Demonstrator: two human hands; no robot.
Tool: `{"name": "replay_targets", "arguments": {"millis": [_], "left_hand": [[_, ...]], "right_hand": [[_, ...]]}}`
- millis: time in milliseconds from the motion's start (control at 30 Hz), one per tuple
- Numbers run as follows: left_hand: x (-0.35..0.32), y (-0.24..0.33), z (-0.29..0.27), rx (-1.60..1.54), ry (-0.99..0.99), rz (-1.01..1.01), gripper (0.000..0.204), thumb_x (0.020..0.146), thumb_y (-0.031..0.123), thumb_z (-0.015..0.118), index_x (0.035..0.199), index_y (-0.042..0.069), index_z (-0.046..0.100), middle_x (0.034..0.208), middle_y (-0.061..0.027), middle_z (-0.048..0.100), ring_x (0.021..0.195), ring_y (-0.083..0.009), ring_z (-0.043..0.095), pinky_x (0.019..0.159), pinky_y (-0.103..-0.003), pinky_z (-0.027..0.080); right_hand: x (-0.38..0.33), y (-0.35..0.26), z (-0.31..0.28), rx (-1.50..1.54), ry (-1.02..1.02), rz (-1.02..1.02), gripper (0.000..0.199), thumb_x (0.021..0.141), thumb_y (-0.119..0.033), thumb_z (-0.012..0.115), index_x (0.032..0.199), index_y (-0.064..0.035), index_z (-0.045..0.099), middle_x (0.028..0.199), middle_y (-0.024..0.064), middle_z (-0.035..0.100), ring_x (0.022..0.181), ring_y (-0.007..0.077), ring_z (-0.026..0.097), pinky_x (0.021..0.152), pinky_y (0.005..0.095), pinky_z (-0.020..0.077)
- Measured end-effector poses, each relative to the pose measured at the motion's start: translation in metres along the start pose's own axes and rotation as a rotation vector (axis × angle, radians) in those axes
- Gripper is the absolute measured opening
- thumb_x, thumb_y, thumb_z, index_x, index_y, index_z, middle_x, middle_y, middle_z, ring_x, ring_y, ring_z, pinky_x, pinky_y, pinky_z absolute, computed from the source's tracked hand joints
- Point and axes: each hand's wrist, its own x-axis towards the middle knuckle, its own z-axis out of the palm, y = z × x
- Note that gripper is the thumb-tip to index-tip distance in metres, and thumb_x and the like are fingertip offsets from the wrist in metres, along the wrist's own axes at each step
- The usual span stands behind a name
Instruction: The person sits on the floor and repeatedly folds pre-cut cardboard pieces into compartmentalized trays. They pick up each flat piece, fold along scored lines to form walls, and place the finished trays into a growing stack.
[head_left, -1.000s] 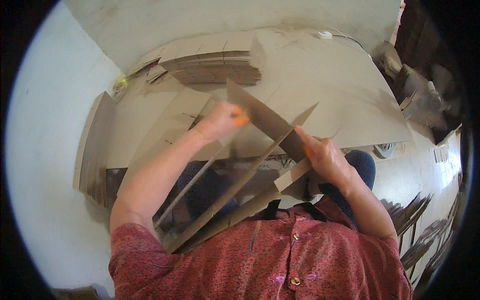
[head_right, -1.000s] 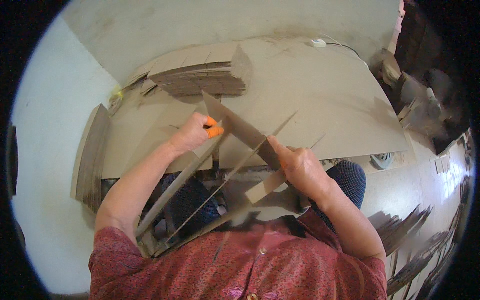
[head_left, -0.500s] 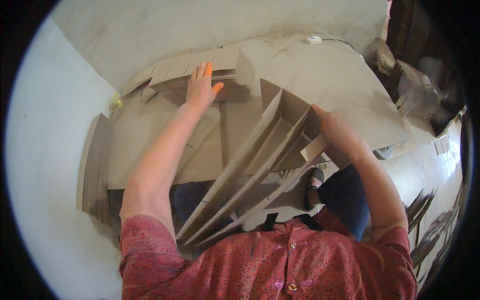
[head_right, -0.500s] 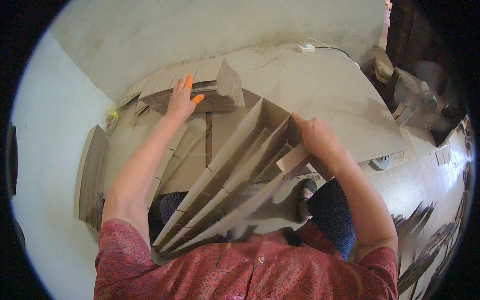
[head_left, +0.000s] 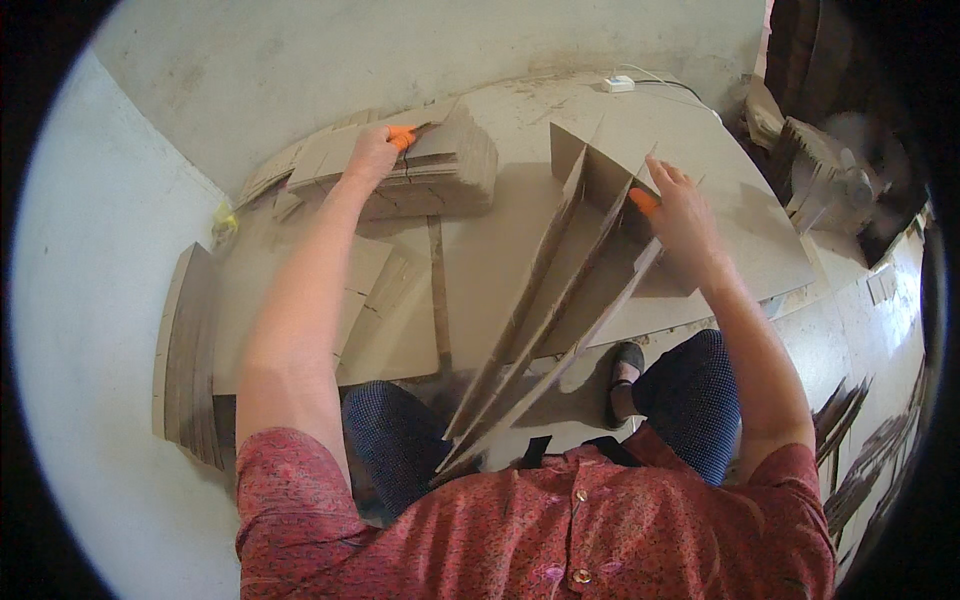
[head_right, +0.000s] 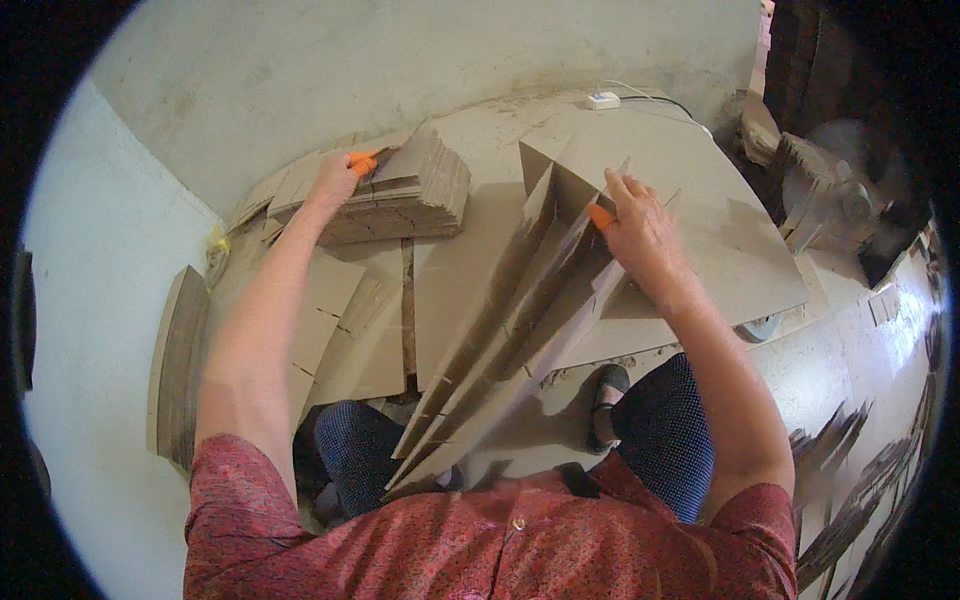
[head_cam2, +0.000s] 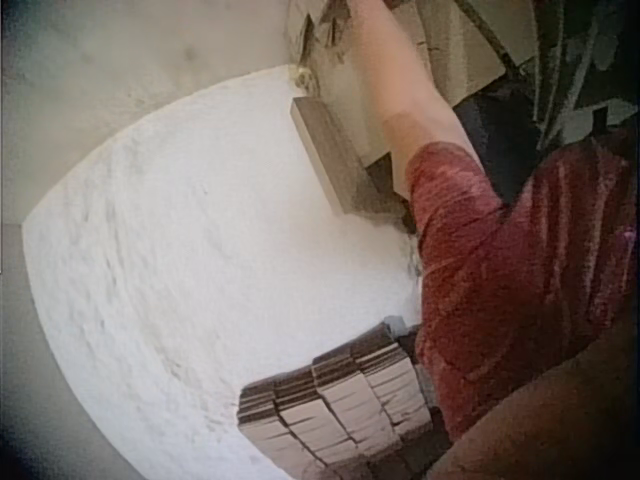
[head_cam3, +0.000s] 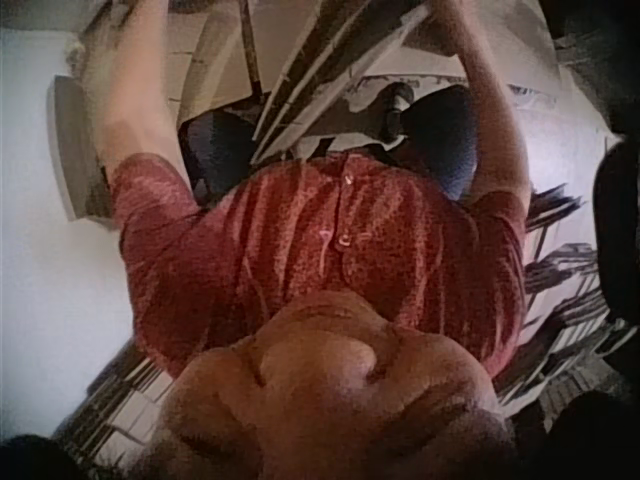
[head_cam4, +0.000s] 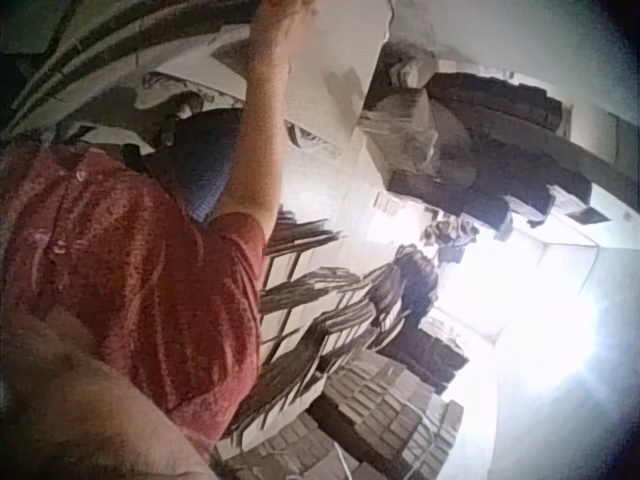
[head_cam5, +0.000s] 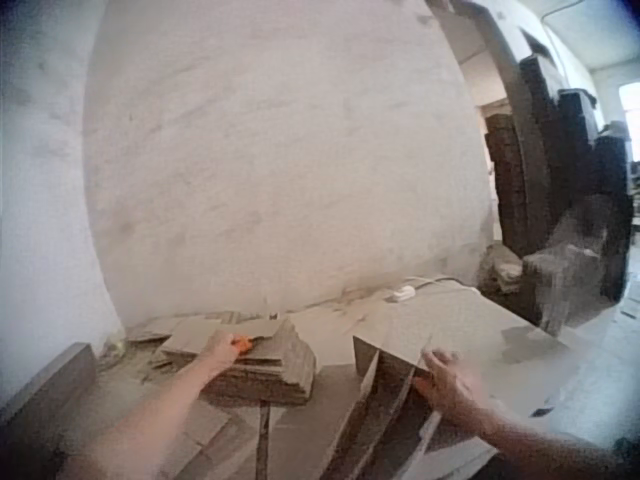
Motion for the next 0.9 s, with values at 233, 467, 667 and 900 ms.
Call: {"name": "replay_targets", "arguments": {"millis": [233,467,667,900], "left_hand": [[-0.024,0.027,0.027,0.114,-0.065,-0.032,0.023,0.089,0.010,0.061,0.110,0.003,0.069,0.094,-0.0028,0.068,0.081,-0.0115,0.058,0.074,-0.023,0.045],[-0.030,0.057,0.000,-0.142,0.128,-0.048,0.029,0.092,0.004,0.051,0.118,0.003,0.064,0.107,-0.0030,0.066,0.091,-0.0084,0.057,0.085,-0.022,0.044],[-0.153,0.139,0.097,-0.174,-0.165,0.967,0.039,0.086,0.007,0.064,0.125,0.004,0.059,0.127,-0.0097,0.059,0.117,-0.0195,0.055,0.098,-0.031,0.044],[-0.191,0.123,0.090,-0.041,-0.150,0.168,0.044,0.083,0.020,0.071,0.121,0.001,0.059,0.116,-0.0141,0.062,0.099,-0.0223,0.061,0.084,-0.031,0.049]], "right_hand": [[-0.023,-0.052,-0.048,0.912,-0.283,0.462,0.033,0.095,-0.009,0.050,0.126,0.0033,0.055,0.101,0.0106,0.067,0.088,0.0137,0.064,0.074,0.0252,0.0516],[-0.045,-0.063,-0.071,1.179,-0.374,0.565,0.036,0.097,-0.019,0.051,0.125,0.0034,0.053,0.106,0.0150,0.065,0.090,0.0194,0.066,0.074,0.0276,0.0527],[-0.052,-0.043,-0.066,1.740,-0.249,0.841,0.039,0.095,-0.020,0.054,0.124,0.0067,0.051,0.111,0.0153,0.063,0.093,0.0231,0.065,0.082,0.0332,0.0525],[-0.090,0.003,-0.088,1.238,0.200,0.665,0.038,0.084,0.005,0.042,0.112,-0.0076,0.066,0.093,0.0018,0.063,0.074,0.0102,0.055,0.064,0.0235,0.0447]]}}
